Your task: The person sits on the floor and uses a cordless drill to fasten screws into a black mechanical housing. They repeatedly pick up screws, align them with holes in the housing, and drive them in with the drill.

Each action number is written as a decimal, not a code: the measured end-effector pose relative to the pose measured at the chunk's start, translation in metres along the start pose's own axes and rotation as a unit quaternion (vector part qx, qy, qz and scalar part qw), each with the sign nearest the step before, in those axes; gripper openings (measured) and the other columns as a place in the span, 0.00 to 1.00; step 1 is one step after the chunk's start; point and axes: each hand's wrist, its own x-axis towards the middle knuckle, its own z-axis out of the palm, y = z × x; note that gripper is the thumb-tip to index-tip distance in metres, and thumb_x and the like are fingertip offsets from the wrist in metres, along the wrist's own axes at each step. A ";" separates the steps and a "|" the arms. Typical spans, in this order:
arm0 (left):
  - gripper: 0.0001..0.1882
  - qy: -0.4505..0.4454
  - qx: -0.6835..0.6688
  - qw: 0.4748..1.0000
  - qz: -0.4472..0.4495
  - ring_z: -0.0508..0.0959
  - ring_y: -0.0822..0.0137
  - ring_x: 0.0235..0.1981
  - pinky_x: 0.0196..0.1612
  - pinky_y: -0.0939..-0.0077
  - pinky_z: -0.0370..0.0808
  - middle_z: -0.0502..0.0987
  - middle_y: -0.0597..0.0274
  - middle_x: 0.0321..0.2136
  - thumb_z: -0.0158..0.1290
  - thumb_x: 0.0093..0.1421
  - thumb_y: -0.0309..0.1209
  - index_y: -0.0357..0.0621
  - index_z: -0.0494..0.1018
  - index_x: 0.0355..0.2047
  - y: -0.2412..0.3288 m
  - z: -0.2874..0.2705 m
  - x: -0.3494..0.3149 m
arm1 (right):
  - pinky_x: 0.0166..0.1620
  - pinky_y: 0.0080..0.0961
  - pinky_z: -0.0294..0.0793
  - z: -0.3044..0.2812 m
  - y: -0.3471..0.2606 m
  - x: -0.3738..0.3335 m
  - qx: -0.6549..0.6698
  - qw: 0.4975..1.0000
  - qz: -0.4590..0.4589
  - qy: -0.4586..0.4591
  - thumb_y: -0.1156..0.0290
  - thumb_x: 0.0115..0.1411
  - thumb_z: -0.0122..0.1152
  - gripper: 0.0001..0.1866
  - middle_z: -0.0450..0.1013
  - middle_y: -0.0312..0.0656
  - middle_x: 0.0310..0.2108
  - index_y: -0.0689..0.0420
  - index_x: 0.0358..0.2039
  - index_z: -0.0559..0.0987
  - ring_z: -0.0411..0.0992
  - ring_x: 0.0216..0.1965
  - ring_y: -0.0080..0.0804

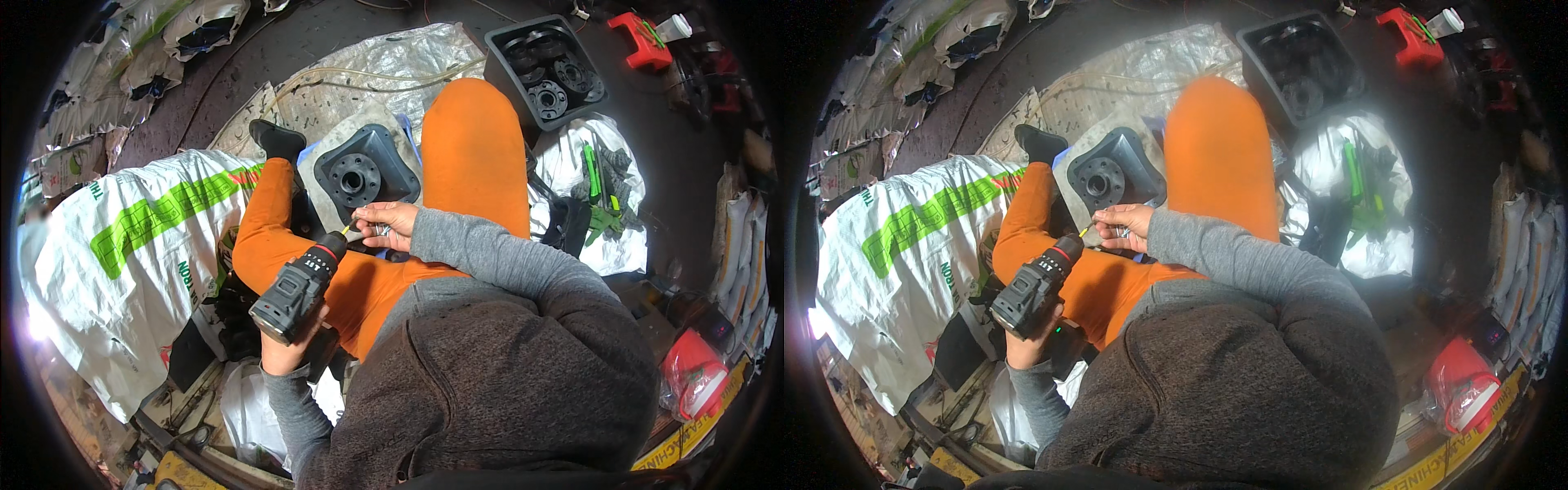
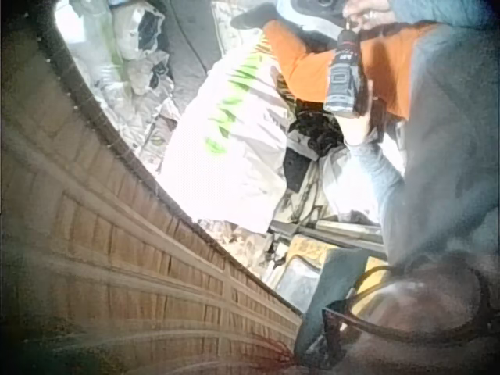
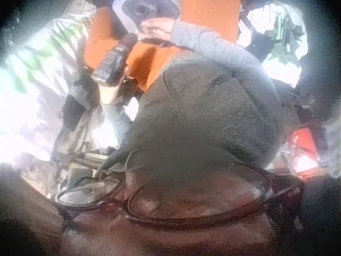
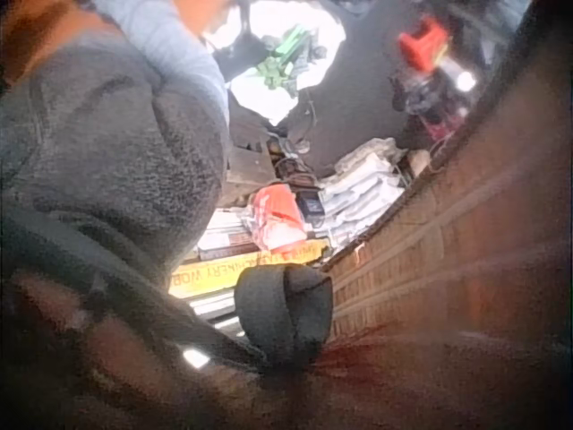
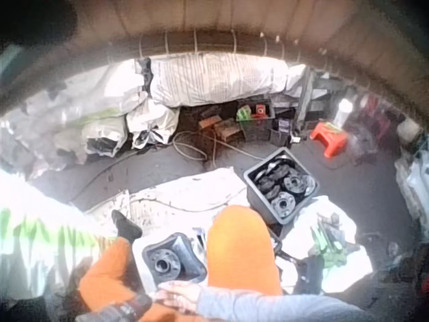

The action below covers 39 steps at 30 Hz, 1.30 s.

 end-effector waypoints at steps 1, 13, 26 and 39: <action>0.31 -0.007 0.007 0.997 -0.074 0.75 0.62 0.48 0.52 0.69 0.69 0.73 0.55 0.49 0.62 0.46 0.22 0.36 0.68 0.53 0.003 0.001 0.002 | 0.35 0.21 0.82 -0.001 -0.001 0.000 0.005 1.000 0.014 0.008 0.69 0.62 0.57 0.10 0.76 0.34 0.31 0.60 0.42 0.75 0.77 0.30 0.20; 0.18 0.034 0.247 0.938 0.240 0.79 0.57 0.36 0.40 0.66 0.75 0.77 0.55 0.39 0.60 0.49 0.25 0.42 0.74 0.42 0.025 0.004 0.017 | 0.36 0.16 0.81 -0.002 -0.014 -0.002 0.015 0.998 -0.005 -0.067 0.66 0.63 0.56 0.11 0.73 0.30 0.30 0.58 0.42 0.75 0.74 0.31 0.16; 0.15 0.077 0.060 0.991 0.093 0.80 0.67 0.35 0.41 0.73 0.75 0.80 0.59 0.34 0.61 0.50 0.24 0.37 0.76 0.40 0.021 -0.018 0.059 | 0.13 0.14 0.44 -0.031 -0.015 0.016 -0.101 0.931 -0.191 0.294 0.59 0.59 0.62 0.15 0.54 0.22 0.13 0.55 0.40 0.75 0.45 0.10 0.10; 0.18 -0.011 0.091 0.992 -0.084 0.79 0.64 0.38 0.43 0.71 0.73 0.80 0.57 0.37 0.62 0.52 0.27 0.41 0.76 0.44 0.031 -0.028 0.100 | 0.32 0.19 0.67 -0.041 -0.014 0.069 -0.293 0.854 -0.270 0.334 0.59 0.52 0.70 0.18 0.74 0.35 0.27 0.60 0.33 0.78 0.68 0.27 0.20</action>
